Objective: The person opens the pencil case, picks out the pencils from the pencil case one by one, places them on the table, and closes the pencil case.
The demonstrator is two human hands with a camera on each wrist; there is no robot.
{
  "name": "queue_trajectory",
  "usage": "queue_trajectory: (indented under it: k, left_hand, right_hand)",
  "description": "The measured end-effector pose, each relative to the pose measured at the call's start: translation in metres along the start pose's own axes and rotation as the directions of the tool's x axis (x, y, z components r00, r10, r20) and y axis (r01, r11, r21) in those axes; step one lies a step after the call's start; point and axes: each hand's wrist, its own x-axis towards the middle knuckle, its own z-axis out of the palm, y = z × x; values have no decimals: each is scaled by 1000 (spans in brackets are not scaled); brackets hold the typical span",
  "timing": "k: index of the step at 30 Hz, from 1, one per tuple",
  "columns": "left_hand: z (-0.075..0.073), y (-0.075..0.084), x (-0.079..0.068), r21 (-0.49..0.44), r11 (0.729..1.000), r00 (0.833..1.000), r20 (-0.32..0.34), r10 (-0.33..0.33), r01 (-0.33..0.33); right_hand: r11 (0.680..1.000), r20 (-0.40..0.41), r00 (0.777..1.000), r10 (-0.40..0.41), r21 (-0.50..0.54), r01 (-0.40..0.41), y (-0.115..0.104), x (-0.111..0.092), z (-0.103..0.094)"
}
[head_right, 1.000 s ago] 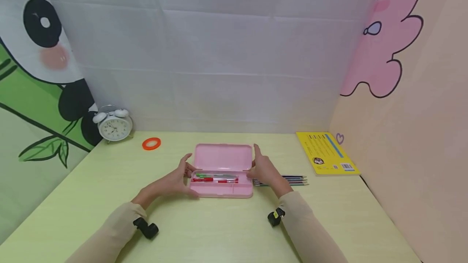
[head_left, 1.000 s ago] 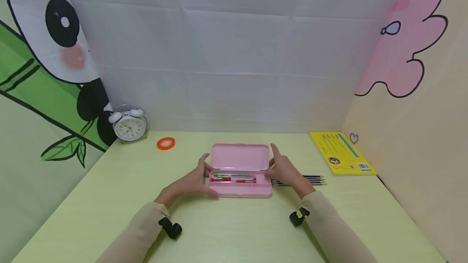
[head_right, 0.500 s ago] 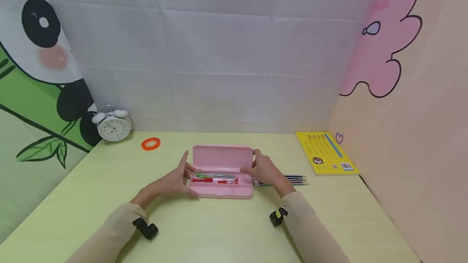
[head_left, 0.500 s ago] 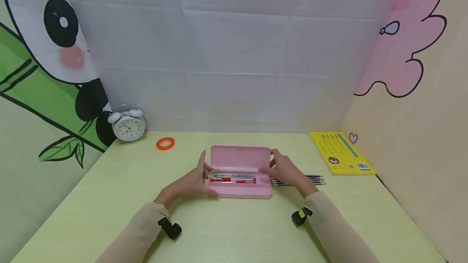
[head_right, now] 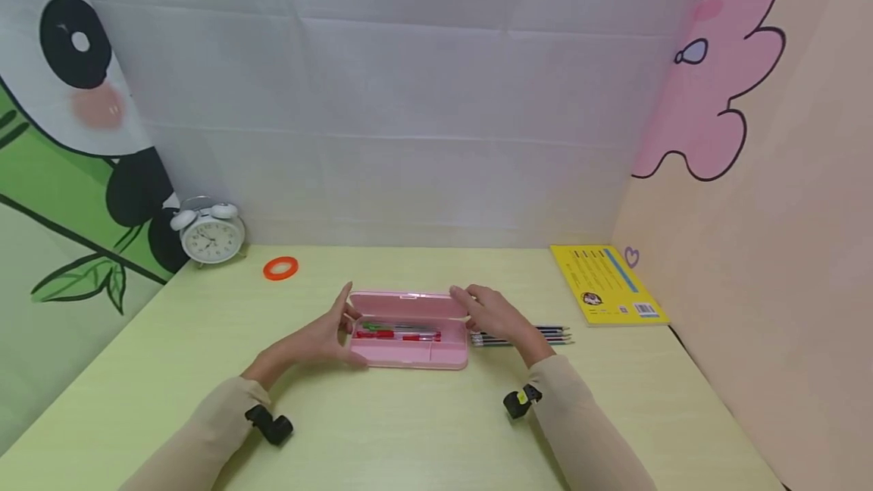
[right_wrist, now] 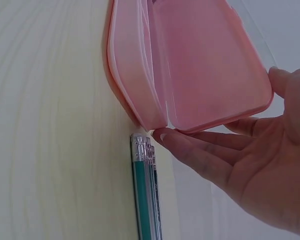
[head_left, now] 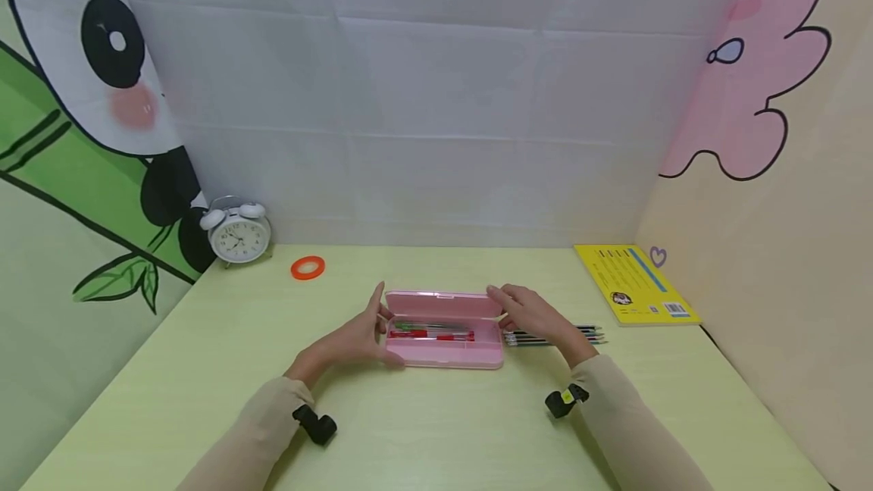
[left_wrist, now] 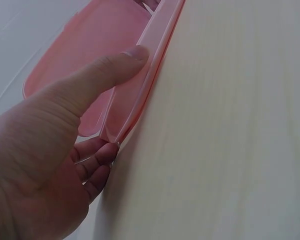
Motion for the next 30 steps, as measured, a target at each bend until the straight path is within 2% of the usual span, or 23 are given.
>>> queue_trajectory:
  k: [7,10,17,24,30]
  left_hand:
    - [-6,0,-4,21,1000,1000,1,-9,9]
    - [-7,0,-5,26,1000,1000,7,-13,13]
    - [-8,-1,-5,38,999,1000,26,-4,3]
    - [-8,-2,-5,1,1000,999,41,19,-19]
    - [-9,-3,-5,39,998,997,58,52,-54]
  right_hand:
    - [999,103,994,-19,48,14,1,-2,-4]
    - [1000,131,991,-17,25,14,1,-4,-7]
    - [994,110,994,-13,-106,25,1,-4,-5]
    - [985,113,993,24,-174,-4,-1,-3,2]
    - [974,113,993,36,-228,-9,-3,-4,6]
